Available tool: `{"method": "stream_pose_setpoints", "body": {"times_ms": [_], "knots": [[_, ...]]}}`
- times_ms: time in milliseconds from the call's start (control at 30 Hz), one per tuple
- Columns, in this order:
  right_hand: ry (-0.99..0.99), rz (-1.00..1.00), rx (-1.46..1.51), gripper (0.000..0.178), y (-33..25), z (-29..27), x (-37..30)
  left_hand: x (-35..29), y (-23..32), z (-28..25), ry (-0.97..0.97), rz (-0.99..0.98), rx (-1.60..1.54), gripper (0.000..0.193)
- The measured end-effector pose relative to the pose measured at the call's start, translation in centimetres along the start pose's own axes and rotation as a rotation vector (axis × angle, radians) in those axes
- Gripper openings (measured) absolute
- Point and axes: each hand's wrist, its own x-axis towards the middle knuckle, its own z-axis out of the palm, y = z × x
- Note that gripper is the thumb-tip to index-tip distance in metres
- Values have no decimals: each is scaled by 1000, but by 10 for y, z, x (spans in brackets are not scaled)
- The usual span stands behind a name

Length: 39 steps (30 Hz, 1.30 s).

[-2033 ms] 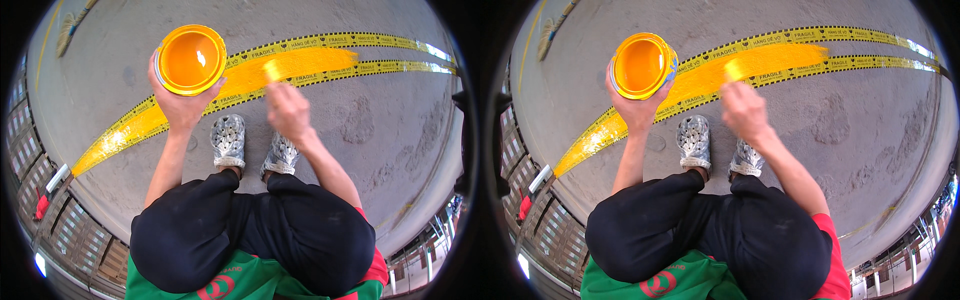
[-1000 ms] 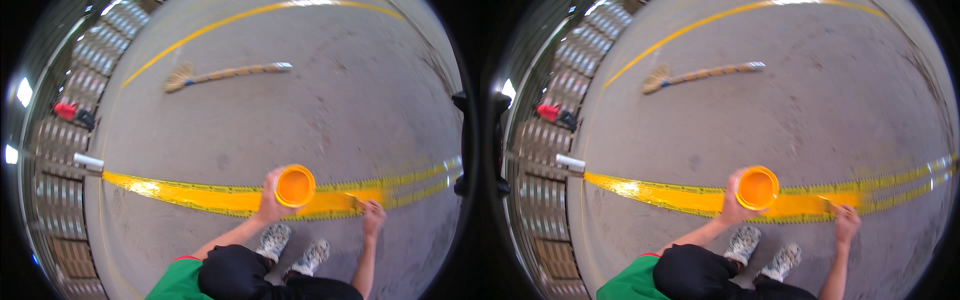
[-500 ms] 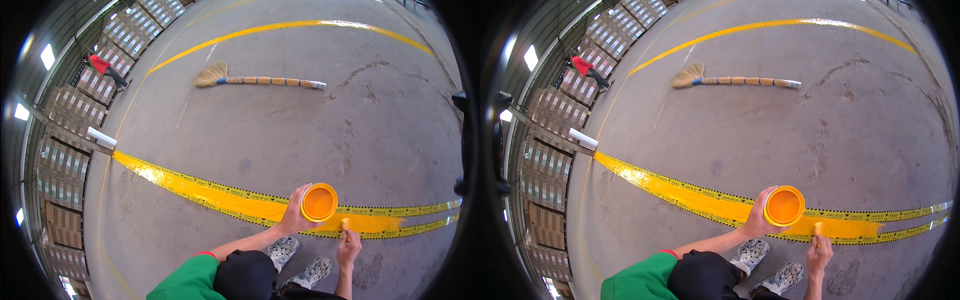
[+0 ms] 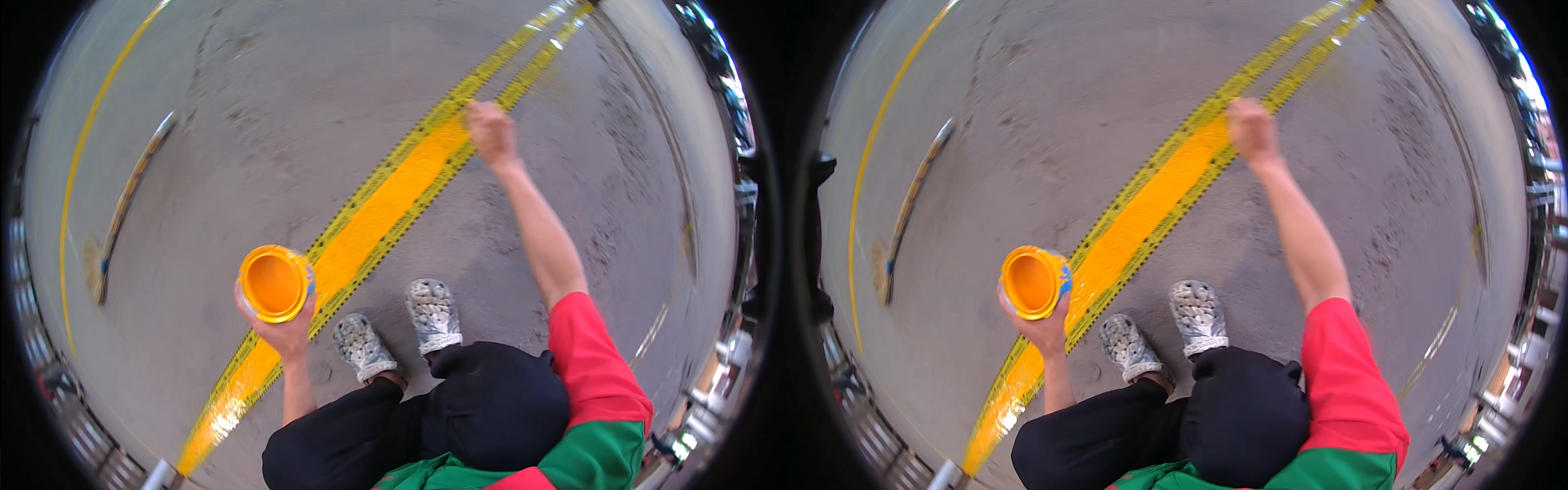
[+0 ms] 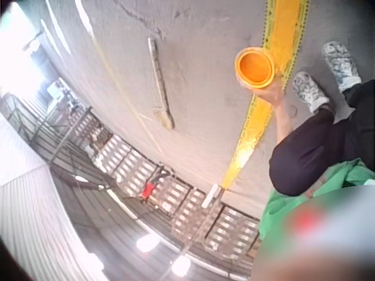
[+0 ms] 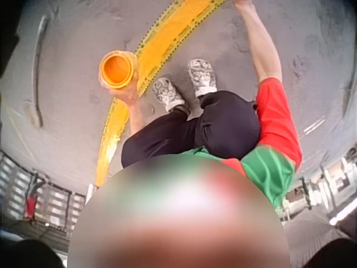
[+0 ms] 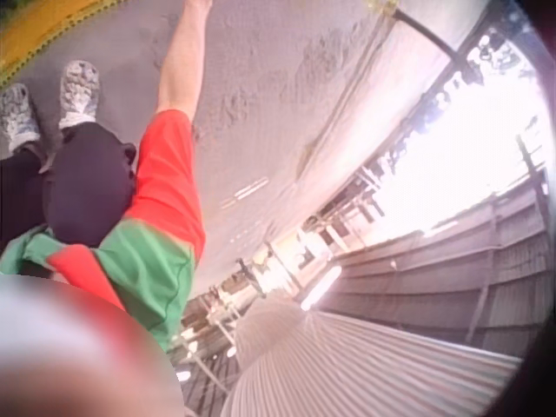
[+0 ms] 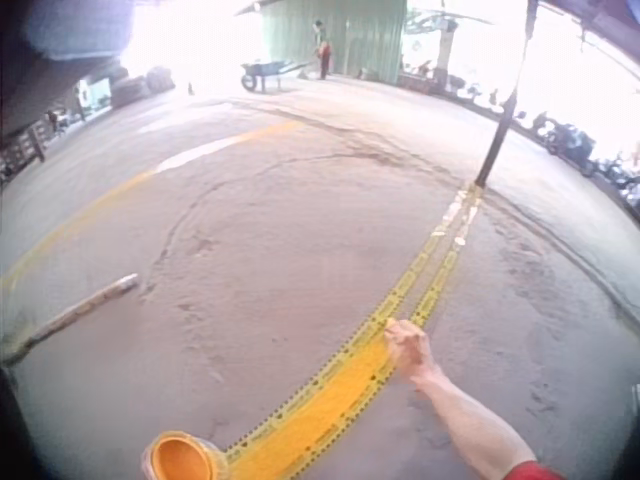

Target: The person paints a yellow line on a concrete floor using a paintbrush and a small paint can. They repeatedly dip the brush into the paint and apply it along a pre-laid yellow tape guide, extending the line forward as they work.

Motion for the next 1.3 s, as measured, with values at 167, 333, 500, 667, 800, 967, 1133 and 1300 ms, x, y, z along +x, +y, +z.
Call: {"method": "stream_pose_setpoints", "body": {"times_ms": [167, 333, 500, 667, 800, 967, 1133, 1300], "knots": [[-339, -462, 89, 11, -92, 38, -111, 17, 5, 18, -109, 111, -108, 80], [3, 41, 883, 5, -186, 7, -125, 47, 56, 88, -263, 420, -123, 79], [433, 240, 980, 3, -176, -74, -80, 59, 96, 133, -409, 579, -279, 79], [381, 272, 1050, 5, -197, -151, -66, 62, 127, 144, -544, 627, -402, 80], [359, 203, 998, 7, -213, -166, -61, 71, 132, 143, -592, 622, -446, 81], [314, 244, 1067, 6, -225, -170, -55, 80, 124, 138, -630, 599, -465, 82], [237, 129, 1043, 6, -242, -194, -42, 88, 121, 125, -641, 557, -489, 82], [272, -180, 1043, 4, -235, -184, -9, 98, 100, 95, -560, 439, -430, 83]]}}
